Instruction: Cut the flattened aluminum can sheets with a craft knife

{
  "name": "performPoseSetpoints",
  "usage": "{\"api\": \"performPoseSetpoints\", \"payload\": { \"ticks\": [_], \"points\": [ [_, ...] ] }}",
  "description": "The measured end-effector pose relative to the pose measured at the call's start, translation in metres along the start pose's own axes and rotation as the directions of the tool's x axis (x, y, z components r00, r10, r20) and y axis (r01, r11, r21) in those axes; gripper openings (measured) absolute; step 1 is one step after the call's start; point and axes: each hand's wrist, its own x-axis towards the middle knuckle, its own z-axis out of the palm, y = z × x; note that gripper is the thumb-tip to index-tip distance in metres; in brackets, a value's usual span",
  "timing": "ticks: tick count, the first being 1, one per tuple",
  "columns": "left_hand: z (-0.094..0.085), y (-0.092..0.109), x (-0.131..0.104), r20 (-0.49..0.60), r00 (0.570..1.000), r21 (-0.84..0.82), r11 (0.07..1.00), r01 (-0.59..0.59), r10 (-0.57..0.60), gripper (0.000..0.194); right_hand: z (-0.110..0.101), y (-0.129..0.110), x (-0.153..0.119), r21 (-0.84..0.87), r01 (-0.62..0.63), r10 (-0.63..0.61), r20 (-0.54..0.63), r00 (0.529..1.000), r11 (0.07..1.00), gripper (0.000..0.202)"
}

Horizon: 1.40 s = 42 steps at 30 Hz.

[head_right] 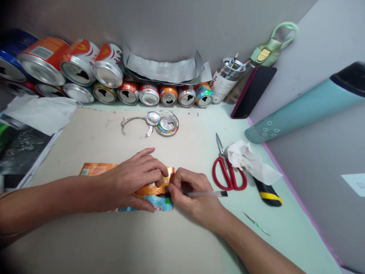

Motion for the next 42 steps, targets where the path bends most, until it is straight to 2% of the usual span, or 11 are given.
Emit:
{"api": "performPoseSetpoints", "payload": {
  "ticks": [17,21,25,33,42],
  "points": [
    [0.001,-0.002,-0.001,-0.033,0.999,-0.009,1.000,-0.013,0.013,0.047,-0.003,0.004,-0.002,0.017,-0.014,0.013,0.066,0.998,1.000,0.032],
    [0.001,-0.001,0.000,-0.025,1.000,-0.020,1.000,0.000,-0.001,0.046,-0.007,0.010,-0.001,0.127,-0.070,0.062,0.060,0.996,0.989,0.030],
    [0.002,-0.001,0.000,-0.021,1.000,-0.024,1.000,0.008,-0.009,0.047,-0.009,0.014,0.000,0.200,-0.075,0.073,0.018,0.997,0.977,0.030],
    [0.003,-0.001,0.001,0.000,1.000,-0.024,0.999,0.021,-0.021,0.050,-0.003,0.009,-0.001,0.038,-0.043,0.044,-0.032,0.998,0.998,0.033],
    [0.003,-0.001,0.001,-0.005,1.000,-0.023,1.000,0.014,-0.014,0.051,-0.001,0.007,0.000,0.006,-0.034,0.034,-0.030,0.999,0.999,0.033]
  ]
}}
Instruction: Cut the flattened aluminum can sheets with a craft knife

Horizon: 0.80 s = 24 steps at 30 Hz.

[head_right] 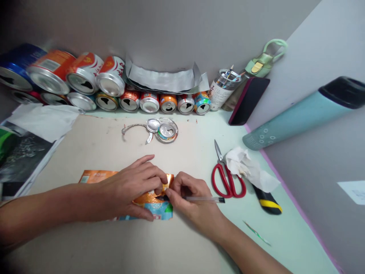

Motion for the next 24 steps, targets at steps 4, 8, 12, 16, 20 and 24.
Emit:
{"api": "performPoseSetpoints", "payload": {
  "ticks": [4,8,12,16,20,24],
  "points": [
    [0.0004,-0.0006,-0.0006,-0.002,1.000,0.001,1.000,-0.001,0.001,0.049,-0.0005,-0.0004,0.0015,0.011,-0.005,0.005,0.013,1.000,1.000,0.031],
    [0.0006,0.0003,-0.0002,-0.005,1.000,-0.001,1.000,0.017,-0.017,0.055,-0.0014,-0.0007,0.0021,0.062,-0.007,0.011,-0.066,0.998,0.998,0.031],
    [0.0010,0.0014,-0.0003,-0.012,1.000,-0.009,1.000,0.019,-0.019,0.061,-0.0010,-0.0015,0.0024,0.060,0.025,-0.017,-0.128,0.992,0.998,0.030],
    [0.0012,0.0012,-0.0010,-0.024,1.000,-0.016,1.000,0.016,-0.016,0.060,-0.0002,0.0002,0.0020,0.003,0.014,-0.014,-0.102,0.995,1.000,0.030],
    [0.0019,0.0001,-0.0010,-0.021,1.000,-0.016,1.000,0.013,-0.013,0.060,0.0001,0.0022,0.0012,-0.040,0.017,-0.019,-0.067,0.998,0.999,0.028],
    [0.0021,-0.0003,-0.0005,-0.015,1.000,-0.011,1.000,0.010,-0.010,0.060,-0.0008,0.0022,0.0008,-0.048,0.011,-0.014,-0.062,0.998,0.999,0.029]
  ]
}}
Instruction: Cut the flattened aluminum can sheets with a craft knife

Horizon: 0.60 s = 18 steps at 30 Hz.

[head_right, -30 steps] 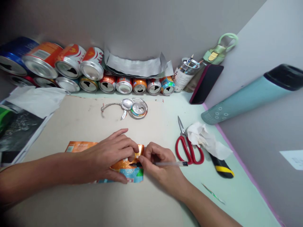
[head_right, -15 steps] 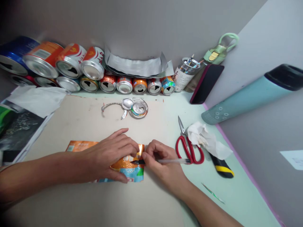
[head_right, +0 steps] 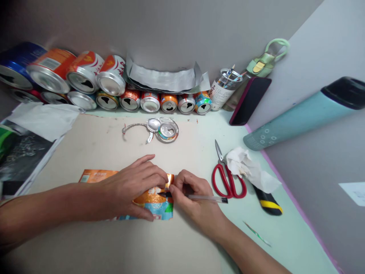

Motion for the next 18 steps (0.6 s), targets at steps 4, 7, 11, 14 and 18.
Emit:
{"api": "performPoseSetpoints", "payload": {
  "ticks": [4,7,11,14,18],
  "points": [
    [-0.0003,0.0003,0.0000,0.001,1.000,0.002,1.000,0.000,0.000,0.059,-0.0012,-0.0011,0.0007,-0.011,0.011,-0.011,0.024,1.000,1.000,0.029],
    [-0.0009,0.0008,-0.0001,0.001,1.000,-0.001,1.000,0.002,-0.002,0.059,-0.0007,-0.0017,0.0011,0.001,-0.002,0.002,0.012,1.000,1.000,0.029],
    [-0.0011,0.0009,0.0000,0.009,1.000,0.000,1.000,0.001,-0.001,0.059,0.0003,-0.0018,0.0007,0.018,-0.019,0.019,0.007,1.000,1.000,0.030],
    [-0.0006,0.0001,0.0001,0.006,1.000,0.003,1.000,-0.003,0.003,0.058,0.0001,-0.0018,0.0006,0.012,-0.010,0.010,0.014,1.000,1.000,0.030],
    [-0.0004,-0.0004,-0.0005,0.003,1.000,0.001,1.000,-0.005,0.005,0.057,0.0003,-0.0022,0.0014,0.033,-0.025,0.025,0.006,1.000,0.999,0.031]
  ]
}}
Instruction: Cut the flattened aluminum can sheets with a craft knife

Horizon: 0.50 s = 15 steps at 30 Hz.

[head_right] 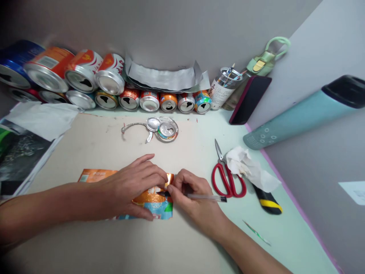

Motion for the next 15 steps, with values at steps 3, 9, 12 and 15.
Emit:
{"api": "performPoseSetpoints", "payload": {
  "ticks": [3,9,12,15],
  "points": [
    [-0.0003,0.0003,-0.0004,-0.002,1.000,-0.001,1.000,0.004,-0.004,0.057,0.0008,-0.0004,0.0004,-0.006,-0.005,0.005,0.003,1.000,1.000,0.030],
    [0.0003,-0.0009,0.0004,0.009,1.000,-0.006,1.000,0.000,0.000,0.056,0.0007,-0.0030,0.0002,-0.015,-0.003,0.003,0.004,1.000,1.000,0.030],
    [0.0003,-0.0009,0.0006,0.004,1.000,-0.004,1.000,-0.002,0.002,0.056,0.0007,-0.0030,0.0000,-0.023,0.002,-0.002,0.008,1.000,1.000,0.030],
    [-0.0005,-0.0001,0.0003,0.006,1.000,-0.002,1.000,0.000,0.000,0.056,0.0010,-0.0020,-0.0002,0.005,-0.018,0.018,0.007,1.000,1.000,0.031]
  ]
}}
